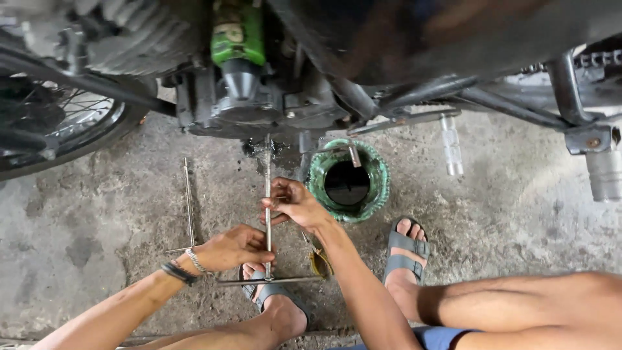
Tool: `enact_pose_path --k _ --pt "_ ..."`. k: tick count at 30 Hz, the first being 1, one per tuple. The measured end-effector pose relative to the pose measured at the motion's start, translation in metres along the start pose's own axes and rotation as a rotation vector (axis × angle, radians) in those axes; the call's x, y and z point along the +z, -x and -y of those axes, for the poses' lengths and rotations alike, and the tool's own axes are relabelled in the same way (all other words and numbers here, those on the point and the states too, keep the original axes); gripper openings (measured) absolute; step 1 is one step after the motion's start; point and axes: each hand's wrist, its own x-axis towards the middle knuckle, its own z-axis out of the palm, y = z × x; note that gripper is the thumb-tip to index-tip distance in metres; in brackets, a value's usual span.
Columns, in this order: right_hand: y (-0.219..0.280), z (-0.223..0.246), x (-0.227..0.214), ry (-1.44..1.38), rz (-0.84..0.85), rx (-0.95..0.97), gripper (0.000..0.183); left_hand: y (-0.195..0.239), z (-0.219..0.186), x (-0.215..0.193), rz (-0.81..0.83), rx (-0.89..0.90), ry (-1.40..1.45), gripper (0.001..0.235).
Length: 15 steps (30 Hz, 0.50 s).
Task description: The person sits on the floor and uses pliers to remove a drain plug from the motorcycle engine, allowing oil to drain into a green container. They then use a T-handle wrench to tighten the plug back into place.
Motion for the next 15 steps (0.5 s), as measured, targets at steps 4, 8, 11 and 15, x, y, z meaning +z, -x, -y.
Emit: enact_pose_path --k 4,8,11,15 --pt "0.013 0.033 0.018 0.082 -0.023 0.003 0.025 -0.01 0.004 0.013 0.027 0.166 0.075 0.022" --pt "0.002 0.013 -0.007 0.053 0.003 0.033 0.019 -0.011 0.009 0.019 0.132 0.286 0.291 0.01" --pt "-0.001 0.007 -0.001 0.079 -0.076 0.022 0.018 -0.019 0.016 0.012 0.049 0.183 0.239 0.034" --pt "0.003 0.019 0.021 0.118 -0.104 -0.009 0.021 -0.024 0.031 0.004 -0.008 0.175 0.22 0.026"
